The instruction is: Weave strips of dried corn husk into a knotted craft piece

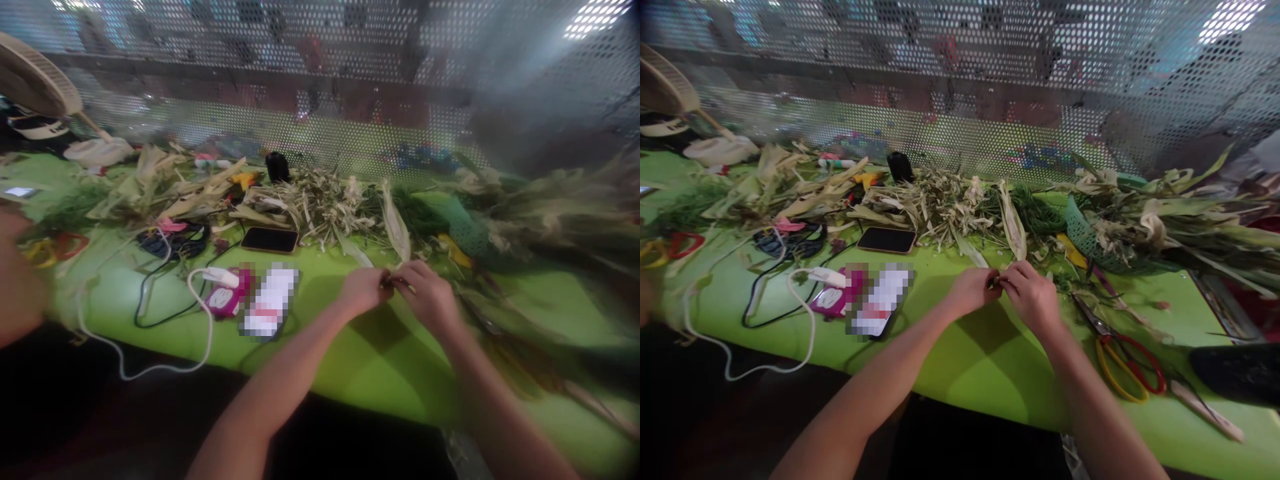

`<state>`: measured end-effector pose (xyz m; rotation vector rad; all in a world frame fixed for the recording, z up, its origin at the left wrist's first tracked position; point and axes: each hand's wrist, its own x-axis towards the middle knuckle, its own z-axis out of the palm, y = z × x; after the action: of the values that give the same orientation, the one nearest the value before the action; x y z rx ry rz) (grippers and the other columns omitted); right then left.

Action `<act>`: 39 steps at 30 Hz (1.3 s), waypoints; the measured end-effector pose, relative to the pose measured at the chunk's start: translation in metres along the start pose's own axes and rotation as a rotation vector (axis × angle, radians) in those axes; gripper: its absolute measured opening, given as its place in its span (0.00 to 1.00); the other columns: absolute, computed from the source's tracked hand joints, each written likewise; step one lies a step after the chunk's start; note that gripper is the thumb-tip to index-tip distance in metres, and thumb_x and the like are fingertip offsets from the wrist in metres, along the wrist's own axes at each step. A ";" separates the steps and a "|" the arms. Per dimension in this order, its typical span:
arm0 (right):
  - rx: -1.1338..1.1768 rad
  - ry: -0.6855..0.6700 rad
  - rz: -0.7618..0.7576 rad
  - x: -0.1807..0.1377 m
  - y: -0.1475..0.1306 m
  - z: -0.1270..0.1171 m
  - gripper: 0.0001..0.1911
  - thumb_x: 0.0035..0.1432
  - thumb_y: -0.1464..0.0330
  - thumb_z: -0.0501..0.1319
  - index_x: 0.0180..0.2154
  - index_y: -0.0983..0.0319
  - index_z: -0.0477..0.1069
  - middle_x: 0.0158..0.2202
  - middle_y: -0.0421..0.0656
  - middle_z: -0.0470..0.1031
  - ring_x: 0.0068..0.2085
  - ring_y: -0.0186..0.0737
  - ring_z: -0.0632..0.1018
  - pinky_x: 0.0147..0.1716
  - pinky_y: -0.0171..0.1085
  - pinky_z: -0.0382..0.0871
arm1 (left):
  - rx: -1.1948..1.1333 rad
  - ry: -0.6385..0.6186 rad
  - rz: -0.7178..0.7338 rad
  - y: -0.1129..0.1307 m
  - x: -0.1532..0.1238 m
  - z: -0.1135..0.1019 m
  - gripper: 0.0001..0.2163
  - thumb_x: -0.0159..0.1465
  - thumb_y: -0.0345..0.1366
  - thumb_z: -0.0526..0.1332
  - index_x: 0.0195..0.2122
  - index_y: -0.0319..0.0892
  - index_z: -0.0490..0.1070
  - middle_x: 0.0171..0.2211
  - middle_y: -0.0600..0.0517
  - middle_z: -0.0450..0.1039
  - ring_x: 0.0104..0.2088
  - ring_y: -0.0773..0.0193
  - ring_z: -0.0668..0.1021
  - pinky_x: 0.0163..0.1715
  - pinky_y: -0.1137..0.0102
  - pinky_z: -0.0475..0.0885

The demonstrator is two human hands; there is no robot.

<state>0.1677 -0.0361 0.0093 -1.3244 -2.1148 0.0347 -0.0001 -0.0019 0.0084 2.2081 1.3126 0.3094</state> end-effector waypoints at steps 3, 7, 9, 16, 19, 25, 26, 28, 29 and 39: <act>-0.004 -0.014 0.017 -0.001 -0.003 0.000 0.10 0.63 0.71 0.58 0.37 0.57 0.78 0.38 0.45 0.79 0.36 0.41 0.79 0.34 0.36 0.70 | -0.007 -0.005 0.011 -0.002 0.001 0.001 0.10 0.60 0.41 0.57 0.36 0.43 0.76 0.32 0.46 0.78 0.33 0.57 0.78 0.29 0.69 0.64; 0.097 -0.036 0.031 0.000 -0.005 -0.002 0.11 0.63 0.72 0.56 0.38 0.57 0.78 0.39 0.44 0.80 0.38 0.42 0.80 0.37 0.38 0.72 | -0.018 0.001 -0.009 -0.002 0.002 0.001 0.10 0.60 0.40 0.58 0.36 0.43 0.76 0.33 0.47 0.79 0.34 0.57 0.78 0.30 0.69 0.64; 0.118 -0.029 0.047 0.000 -0.006 -0.003 0.10 0.61 0.73 0.57 0.37 0.57 0.77 0.38 0.43 0.80 0.37 0.42 0.80 0.37 0.38 0.72 | -0.025 0.000 -0.013 -0.002 0.001 0.001 0.11 0.60 0.40 0.57 0.37 0.43 0.77 0.33 0.46 0.79 0.33 0.57 0.78 0.29 0.69 0.65; 0.073 -0.030 0.090 -0.001 -0.008 -0.002 0.09 0.61 0.71 0.59 0.41 0.56 0.76 0.39 0.42 0.82 0.38 0.43 0.81 0.38 0.39 0.72 | -0.061 0.002 -0.014 0.000 0.000 0.002 0.13 0.60 0.40 0.57 0.38 0.42 0.79 0.33 0.46 0.79 0.33 0.57 0.78 0.30 0.69 0.66; -0.007 -0.054 0.045 -0.005 -0.007 0.000 0.10 0.62 0.72 0.58 0.43 0.56 0.75 0.41 0.43 0.82 0.39 0.44 0.81 0.39 0.39 0.71 | -0.042 0.009 0.005 0.001 0.000 0.003 0.13 0.61 0.40 0.57 0.38 0.42 0.79 0.33 0.45 0.79 0.34 0.55 0.79 0.32 0.68 0.67; -0.106 -0.088 -0.001 -0.009 -0.005 0.003 0.12 0.63 0.73 0.56 0.45 0.57 0.73 0.43 0.45 0.80 0.38 0.44 0.80 0.37 0.40 0.71 | 0.005 -0.027 0.004 0.005 -0.001 0.002 0.13 0.62 0.38 0.56 0.39 0.43 0.79 0.34 0.44 0.80 0.36 0.53 0.80 0.35 0.67 0.69; -0.101 -0.091 -0.007 -0.009 -0.005 0.003 0.12 0.63 0.72 0.56 0.45 0.57 0.73 0.43 0.45 0.80 0.38 0.44 0.80 0.38 0.40 0.71 | 0.002 -0.032 0.002 0.006 -0.001 0.002 0.13 0.62 0.38 0.56 0.39 0.43 0.79 0.35 0.44 0.80 0.37 0.53 0.80 0.36 0.67 0.70; -0.089 -0.100 -0.021 -0.008 -0.006 0.002 0.11 0.63 0.72 0.56 0.45 0.57 0.73 0.43 0.46 0.80 0.39 0.44 0.80 0.39 0.40 0.72 | -0.014 -0.037 -0.007 0.005 -0.001 0.001 0.13 0.62 0.39 0.57 0.40 0.43 0.79 0.36 0.43 0.80 0.37 0.52 0.80 0.36 0.66 0.70; -0.082 -0.107 -0.028 -0.007 -0.006 0.001 0.12 0.63 0.72 0.56 0.45 0.57 0.73 0.43 0.46 0.80 0.40 0.45 0.80 0.40 0.41 0.72 | -0.025 -0.039 -0.013 0.005 -0.001 0.001 0.13 0.62 0.40 0.57 0.40 0.43 0.80 0.36 0.43 0.80 0.37 0.52 0.80 0.36 0.66 0.70; 0.237 0.027 0.186 0.000 -0.008 -0.007 0.07 0.59 0.69 0.61 0.41 0.57 0.73 0.36 0.43 0.79 0.36 0.42 0.80 0.37 0.40 0.74 | -0.433 -0.053 0.064 -0.013 0.006 0.016 0.16 0.66 0.44 0.55 0.47 0.43 0.75 0.42 0.48 0.80 0.40 0.60 0.79 0.41 0.69 0.70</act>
<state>0.1646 -0.0420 0.0179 -1.3639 -1.8919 0.3330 0.0006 0.0023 -0.0121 1.8789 1.0328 0.5045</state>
